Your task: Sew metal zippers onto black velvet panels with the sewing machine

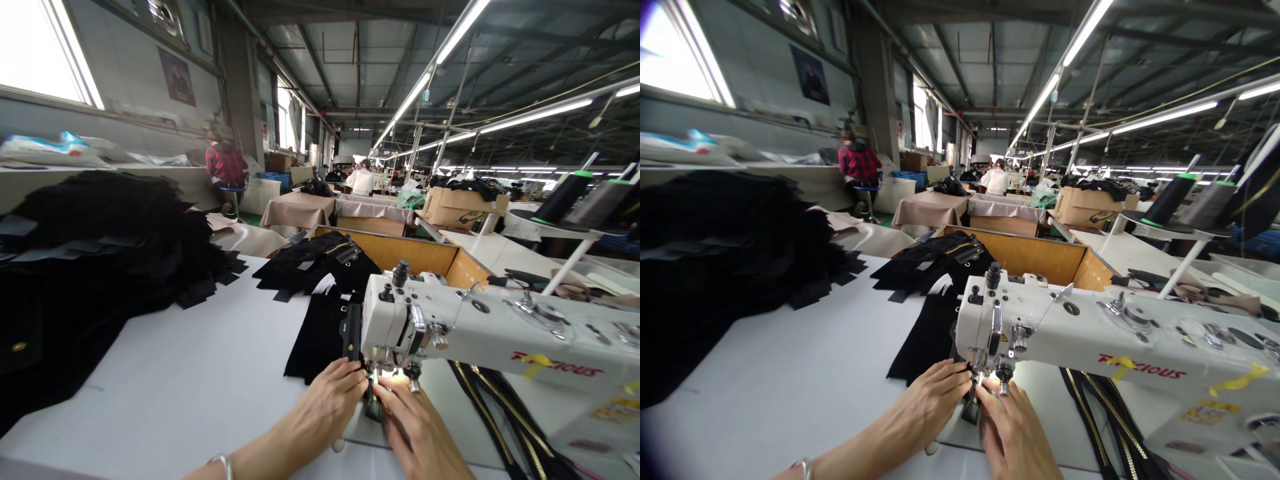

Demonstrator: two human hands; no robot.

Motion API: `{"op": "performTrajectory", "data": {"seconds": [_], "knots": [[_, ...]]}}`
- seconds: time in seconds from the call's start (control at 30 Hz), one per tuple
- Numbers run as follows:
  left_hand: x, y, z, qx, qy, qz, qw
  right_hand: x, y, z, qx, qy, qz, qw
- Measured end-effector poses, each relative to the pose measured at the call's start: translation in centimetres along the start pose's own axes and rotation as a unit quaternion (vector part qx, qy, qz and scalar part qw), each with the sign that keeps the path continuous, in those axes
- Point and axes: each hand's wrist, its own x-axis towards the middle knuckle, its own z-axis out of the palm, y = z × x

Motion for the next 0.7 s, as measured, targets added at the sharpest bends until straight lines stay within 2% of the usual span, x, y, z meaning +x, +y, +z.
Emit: {"op": "performTrajectory", "data": {"seconds": [0.2,0.4,0.7], "knots": [[-0.3,-0.4,0.8,-0.005,0.030,0.004,1.000,-0.2,0.2,0.0,-0.003,-0.012,0.011,1.000],[-0.3,-0.5,1.2,-0.004,0.049,0.005,0.999,0.1,0.0,0.0,-0.008,0.012,0.000,1.000],[0.0,-0.3,0.6,-0.010,0.028,0.003,1.000,0.0,0.1,0.0,-0.005,0.002,0.009,1.000]]}}
